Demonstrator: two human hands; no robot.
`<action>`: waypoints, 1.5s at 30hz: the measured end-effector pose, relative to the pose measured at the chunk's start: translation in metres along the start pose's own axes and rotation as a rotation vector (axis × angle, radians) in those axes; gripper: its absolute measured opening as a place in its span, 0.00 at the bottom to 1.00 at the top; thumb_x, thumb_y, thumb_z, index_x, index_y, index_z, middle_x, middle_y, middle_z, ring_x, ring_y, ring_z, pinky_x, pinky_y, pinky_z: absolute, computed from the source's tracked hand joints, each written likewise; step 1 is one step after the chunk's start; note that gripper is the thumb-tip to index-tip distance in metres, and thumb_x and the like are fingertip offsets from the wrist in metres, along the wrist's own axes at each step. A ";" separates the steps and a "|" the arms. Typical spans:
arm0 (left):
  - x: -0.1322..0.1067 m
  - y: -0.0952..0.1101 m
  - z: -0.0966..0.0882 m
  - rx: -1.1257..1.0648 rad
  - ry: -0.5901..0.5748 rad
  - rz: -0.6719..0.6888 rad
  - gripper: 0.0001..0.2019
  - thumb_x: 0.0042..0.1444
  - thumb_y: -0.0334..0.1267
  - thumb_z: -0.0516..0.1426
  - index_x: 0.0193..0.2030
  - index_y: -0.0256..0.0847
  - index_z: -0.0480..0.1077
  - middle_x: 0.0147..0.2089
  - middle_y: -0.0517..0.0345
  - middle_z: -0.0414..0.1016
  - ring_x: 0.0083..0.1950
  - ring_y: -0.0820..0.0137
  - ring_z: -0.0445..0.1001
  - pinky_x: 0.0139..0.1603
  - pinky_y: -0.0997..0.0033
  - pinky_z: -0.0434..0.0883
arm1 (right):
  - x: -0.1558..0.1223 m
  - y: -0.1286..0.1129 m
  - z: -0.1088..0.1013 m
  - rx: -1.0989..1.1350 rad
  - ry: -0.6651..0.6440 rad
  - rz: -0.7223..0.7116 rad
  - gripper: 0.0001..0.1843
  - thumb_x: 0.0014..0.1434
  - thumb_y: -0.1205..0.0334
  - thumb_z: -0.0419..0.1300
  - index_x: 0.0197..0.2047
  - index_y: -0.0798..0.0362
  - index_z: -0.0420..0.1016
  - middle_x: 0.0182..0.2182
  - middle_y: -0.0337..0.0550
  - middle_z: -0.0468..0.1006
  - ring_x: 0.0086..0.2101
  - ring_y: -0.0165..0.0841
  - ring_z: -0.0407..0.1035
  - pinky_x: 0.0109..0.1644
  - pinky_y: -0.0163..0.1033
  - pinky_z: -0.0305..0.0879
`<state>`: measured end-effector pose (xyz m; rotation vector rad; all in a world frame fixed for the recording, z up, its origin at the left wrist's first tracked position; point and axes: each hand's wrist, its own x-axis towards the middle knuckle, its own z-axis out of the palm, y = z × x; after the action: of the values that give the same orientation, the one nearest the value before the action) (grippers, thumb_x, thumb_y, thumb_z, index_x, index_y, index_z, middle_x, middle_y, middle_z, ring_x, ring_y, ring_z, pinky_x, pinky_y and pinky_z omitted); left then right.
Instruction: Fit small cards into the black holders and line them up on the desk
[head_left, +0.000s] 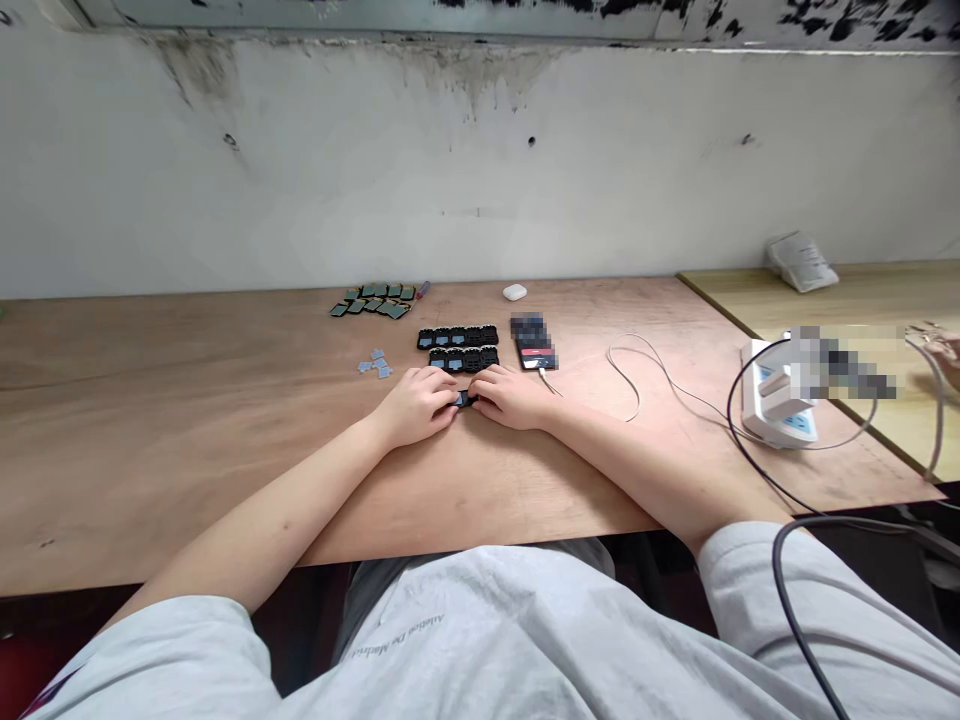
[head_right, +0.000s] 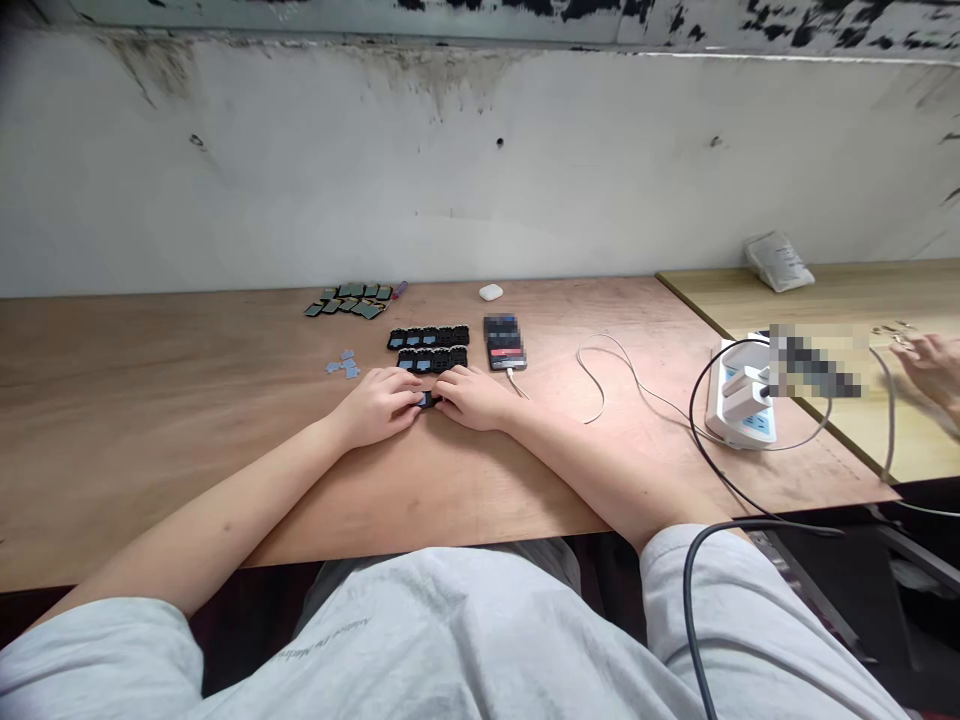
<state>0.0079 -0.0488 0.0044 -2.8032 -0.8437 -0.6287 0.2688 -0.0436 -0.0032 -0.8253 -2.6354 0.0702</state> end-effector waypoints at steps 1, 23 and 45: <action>0.000 0.000 0.001 0.007 0.014 0.000 0.10 0.68 0.38 0.57 0.43 0.43 0.80 0.55 0.47 0.80 0.58 0.54 0.74 0.57 0.49 0.70 | 0.000 0.000 0.000 -0.001 0.004 -0.002 0.09 0.73 0.61 0.58 0.52 0.52 0.77 0.50 0.50 0.80 0.52 0.43 0.70 0.58 0.48 0.67; -0.002 -0.009 -0.002 -0.180 -0.025 0.072 0.10 0.64 0.34 0.58 0.49 0.42 0.79 0.52 0.47 0.80 0.51 0.58 0.77 0.53 0.55 0.74 | 0.000 0.005 0.005 0.024 0.043 -0.020 0.09 0.73 0.61 0.59 0.52 0.52 0.78 0.48 0.50 0.80 0.50 0.43 0.70 0.56 0.48 0.68; -0.005 -0.022 0.007 -0.308 -0.023 -0.052 0.13 0.68 0.36 0.57 0.53 0.45 0.80 0.55 0.48 0.80 0.56 0.58 0.77 0.59 0.53 0.75 | 0.000 0.006 0.005 0.043 0.055 -0.010 0.11 0.73 0.61 0.58 0.54 0.51 0.78 0.49 0.51 0.80 0.51 0.44 0.70 0.57 0.49 0.68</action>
<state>-0.0054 -0.0304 -0.0039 -3.0743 -0.8946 -0.7982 0.2700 -0.0385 -0.0090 -0.7887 -2.5771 0.0993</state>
